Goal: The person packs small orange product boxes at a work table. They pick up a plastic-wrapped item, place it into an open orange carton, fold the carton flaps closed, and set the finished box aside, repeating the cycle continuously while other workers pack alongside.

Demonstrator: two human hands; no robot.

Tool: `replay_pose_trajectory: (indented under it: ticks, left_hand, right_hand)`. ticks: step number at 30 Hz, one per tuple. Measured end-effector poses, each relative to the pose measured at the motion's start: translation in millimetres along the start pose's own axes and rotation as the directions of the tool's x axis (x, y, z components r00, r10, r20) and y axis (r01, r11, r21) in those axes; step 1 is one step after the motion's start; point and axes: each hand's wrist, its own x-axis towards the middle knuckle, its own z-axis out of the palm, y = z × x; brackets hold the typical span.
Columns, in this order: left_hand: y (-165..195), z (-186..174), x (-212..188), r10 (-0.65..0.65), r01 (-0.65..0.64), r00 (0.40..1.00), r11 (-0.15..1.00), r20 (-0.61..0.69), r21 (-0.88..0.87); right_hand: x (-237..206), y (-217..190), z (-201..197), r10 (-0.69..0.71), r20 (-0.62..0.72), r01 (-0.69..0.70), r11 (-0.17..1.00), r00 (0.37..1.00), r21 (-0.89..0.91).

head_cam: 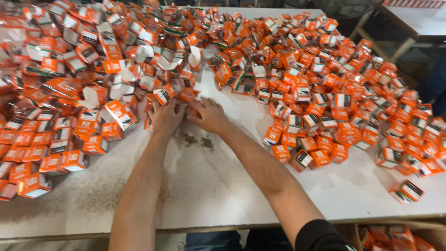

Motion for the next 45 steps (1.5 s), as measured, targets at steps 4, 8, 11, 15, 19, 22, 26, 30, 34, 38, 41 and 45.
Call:
replay_pose_trajectory:
  ticks: [4,8,11,15,19,22,26,30,34,38,41,45]
  left_hand:
    - [-9.5,-18.4,-0.2,0.07,-0.076,0.928,0.997,-0.367,-0.002]
    - [-23.5,-25.1,14.5,-0.05,-0.008,0.923,0.989,-0.381,-0.148]
    - [-31.4,-18.0,23.8,0.098,-0.111,0.94,0.993,-0.326,-0.024]
    - [-24.0,0.0,24.0,0.077,-0.092,0.981,0.993,-0.176,-0.078]
    - [0.4,3.7,17.6,0.253,-0.266,0.933,0.964,-0.255,-0.015]
    - [18.4,-1.4,-1.4,0.419,-0.441,0.877,0.896,-0.235,-0.052]
    - [47.3,-20.7,-88.4,0.549,-0.553,0.833,0.83,-0.066,-0.079]
    - [75.1,-40.8,-194.7,0.506,-0.505,0.863,0.856,-0.022,-0.111]
    - [85.8,-42.0,-248.0,0.338,-0.291,0.936,0.902,0.101,-0.32]
    - [83.0,-27.1,-258.3,0.27,-0.15,0.937,0.884,0.222,-0.443]
    - [83.0,-14.4,-250.8,0.372,-0.34,0.928,0.812,-0.028,-0.474]
    - [78.1,0.8,-217.8,0.243,-0.245,0.969,0.93,-0.043,-0.275]
  right_hand:
    - [-7.4,0.0,25.6,0.034,0.061,-0.037,0.998,0.998,0.055]
    - [-54.9,8.5,31.9,-0.049,0.111,0.033,0.99,0.993,0.139]
    - [-92.7,10.0,25.3,-0.063,0.218,0.035,0.991,0.974,0.132]
    - [-148.7,9.3,2.9,-0.182,0.24,0.173,0.983,0.954,0.057]
    - [-198.0,17.9,-18.4,-0.156,0.267,0.105,0.975,0.951,0.195]
    - [-228.4,24.4,-29.7,-0.09,0.219,0.03,0.964,0.971,0.264]
    - [-255.7,18.2,-52.6,0.153,0.194,-0.203,0.941,0.969,0.272]
    - [-270.1,-19.0,-75.6,0.404,0.232,-0.461,0.829,0.885,0.317]
    - [-268.9,-54.1,-81.8,0.326,0.054,-0.32,0.86,0.944,0.397]
    - [-264.7,-58.9,-80.7,0.251,-0.042,-0.217,0.901,0.967,0.376]
    - [-261.2,-49.9,-78.5,0.255,-0.035,-0.227,0.909,0.966,0.351]
    - [-255.8,-36.7,-73.7,0.322,-0.004,-0.298,0.879,0.947,0.372]
